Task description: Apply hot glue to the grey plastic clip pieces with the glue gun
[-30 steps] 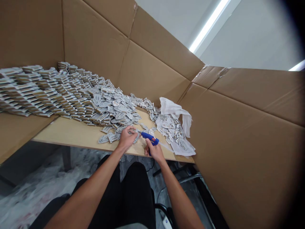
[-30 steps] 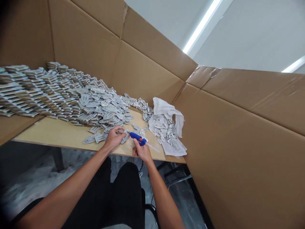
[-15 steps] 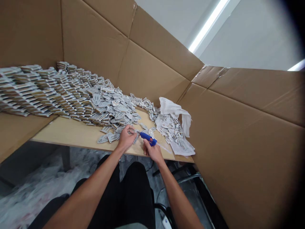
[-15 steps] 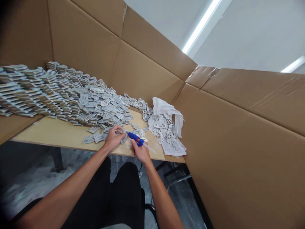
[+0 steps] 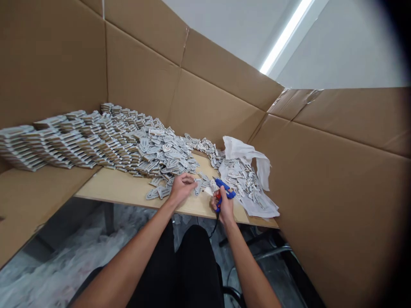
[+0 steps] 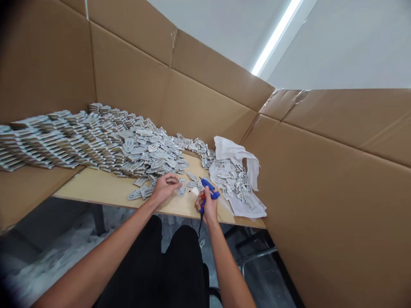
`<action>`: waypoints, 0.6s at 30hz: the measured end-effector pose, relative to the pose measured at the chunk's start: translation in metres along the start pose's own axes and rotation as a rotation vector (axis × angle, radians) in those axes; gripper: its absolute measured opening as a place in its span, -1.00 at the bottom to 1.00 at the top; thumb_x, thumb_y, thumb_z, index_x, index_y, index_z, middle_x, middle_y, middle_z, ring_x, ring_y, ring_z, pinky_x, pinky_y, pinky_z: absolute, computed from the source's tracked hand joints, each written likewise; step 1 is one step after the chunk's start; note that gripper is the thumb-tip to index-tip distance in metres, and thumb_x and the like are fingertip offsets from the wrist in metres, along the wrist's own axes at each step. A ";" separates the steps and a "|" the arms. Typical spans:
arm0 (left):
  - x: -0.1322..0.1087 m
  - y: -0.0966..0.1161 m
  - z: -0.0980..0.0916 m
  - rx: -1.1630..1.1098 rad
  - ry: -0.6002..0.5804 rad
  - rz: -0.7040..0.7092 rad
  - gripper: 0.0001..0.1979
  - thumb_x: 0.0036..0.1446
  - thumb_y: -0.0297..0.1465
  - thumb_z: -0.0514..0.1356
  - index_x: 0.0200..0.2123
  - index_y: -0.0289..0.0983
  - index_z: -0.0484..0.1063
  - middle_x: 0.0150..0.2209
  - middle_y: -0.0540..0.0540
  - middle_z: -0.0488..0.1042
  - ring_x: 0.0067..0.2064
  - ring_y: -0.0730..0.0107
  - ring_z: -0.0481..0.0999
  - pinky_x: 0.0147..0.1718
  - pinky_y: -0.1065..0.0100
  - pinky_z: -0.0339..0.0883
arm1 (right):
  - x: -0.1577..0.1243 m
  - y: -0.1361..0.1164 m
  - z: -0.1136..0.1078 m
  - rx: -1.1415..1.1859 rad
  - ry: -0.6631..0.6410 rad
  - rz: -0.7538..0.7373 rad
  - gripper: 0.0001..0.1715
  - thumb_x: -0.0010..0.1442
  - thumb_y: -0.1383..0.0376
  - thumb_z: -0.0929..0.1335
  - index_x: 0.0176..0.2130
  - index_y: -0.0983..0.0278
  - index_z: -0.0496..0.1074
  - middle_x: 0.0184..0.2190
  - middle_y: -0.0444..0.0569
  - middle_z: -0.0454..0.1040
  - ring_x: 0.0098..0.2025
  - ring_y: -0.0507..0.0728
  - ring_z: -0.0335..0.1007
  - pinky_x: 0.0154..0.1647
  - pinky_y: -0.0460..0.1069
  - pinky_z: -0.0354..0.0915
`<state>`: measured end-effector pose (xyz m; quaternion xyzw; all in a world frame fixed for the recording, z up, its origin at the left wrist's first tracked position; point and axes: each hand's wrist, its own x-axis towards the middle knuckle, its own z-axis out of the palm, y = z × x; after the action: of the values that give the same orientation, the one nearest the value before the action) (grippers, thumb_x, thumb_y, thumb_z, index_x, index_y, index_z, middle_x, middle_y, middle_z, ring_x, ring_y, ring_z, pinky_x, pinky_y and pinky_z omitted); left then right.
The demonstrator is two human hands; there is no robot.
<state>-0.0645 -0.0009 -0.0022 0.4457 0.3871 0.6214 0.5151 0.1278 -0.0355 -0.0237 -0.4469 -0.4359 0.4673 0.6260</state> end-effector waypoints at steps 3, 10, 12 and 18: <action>0.029 0.046 -0.010 0.016 0.183 -0.042 -0.70 -0.27 -0.46 0.43 -0.38 -0.29 0.46 -0.56 0.04 0.48 -0.55 0.44 0.43 -0.50 0.43 0.27 | 0.001 -0.001 0.001 0.033 -0.020 0.020 -0.36 0.13 -0.25 0.48 -0.43 0.23 0.36 -0.68 -0.17 0.38 -0.74 -0.04 0.21 -0.77 -0.17 0.03; 0.067 0.084 -0.009 0.019 0.388 0.030 -0.65 -0.12 -0.45 0.45 -0.26 -0.29 0.43 -0.46 0.00 0.54 -0.38 0.33 0.59 -0.28 0.34 0.45 | 0.003 0.002 0.005 0.002 -0.021 0.048 -0.34 0.12 -0.25 0.49 -0.44 0.26 0.39 -0.67 -0.13 0.40 -0.73 -0.03 0.23 -0.76 -0.17 0.05; 0.050 0.058 0.000 0.265 0.250 0.018 -0.72 -0.05 -0.43 0.43 -0.25 -0.28 0.47 -0.42 -0.04 0.58 -0.36 0.29 0.59 -0.26 0.30 0.46 | 0.003 0.003 0.005 0.031 0.038 0.023 -0.36 0.09 -0.24 0.51 -0.44 0.25 0.39 -0.65 -0.15 0.39 -0.71 -0.03 0.24 -0.75 -0.17 0.06; 0.009 -0.003 0.026 1.007 -0.192 0.383 -0.85 0.18 -0.51 0.23 -0.17 -0.30 0.56 -0.09 -0.24 0.61 0.05 0.10 0.53 0.14 0.15 0.34 | 0.006 0.007 0.005 0.073 0.359 -0.136 -0.52 0.06 -0.03 0.53 -0.44 0.23 0.33 -0.64 -0.23 0.36 -0.68 -0.06 0.18 -0.70 -0.17 0.08</action>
<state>-0.0396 0.0093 0.0041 0.7546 0.4999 0.3982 0.1487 0.1223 -0.0276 -0.0284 -0.4697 -0.3291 0.3521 0.7397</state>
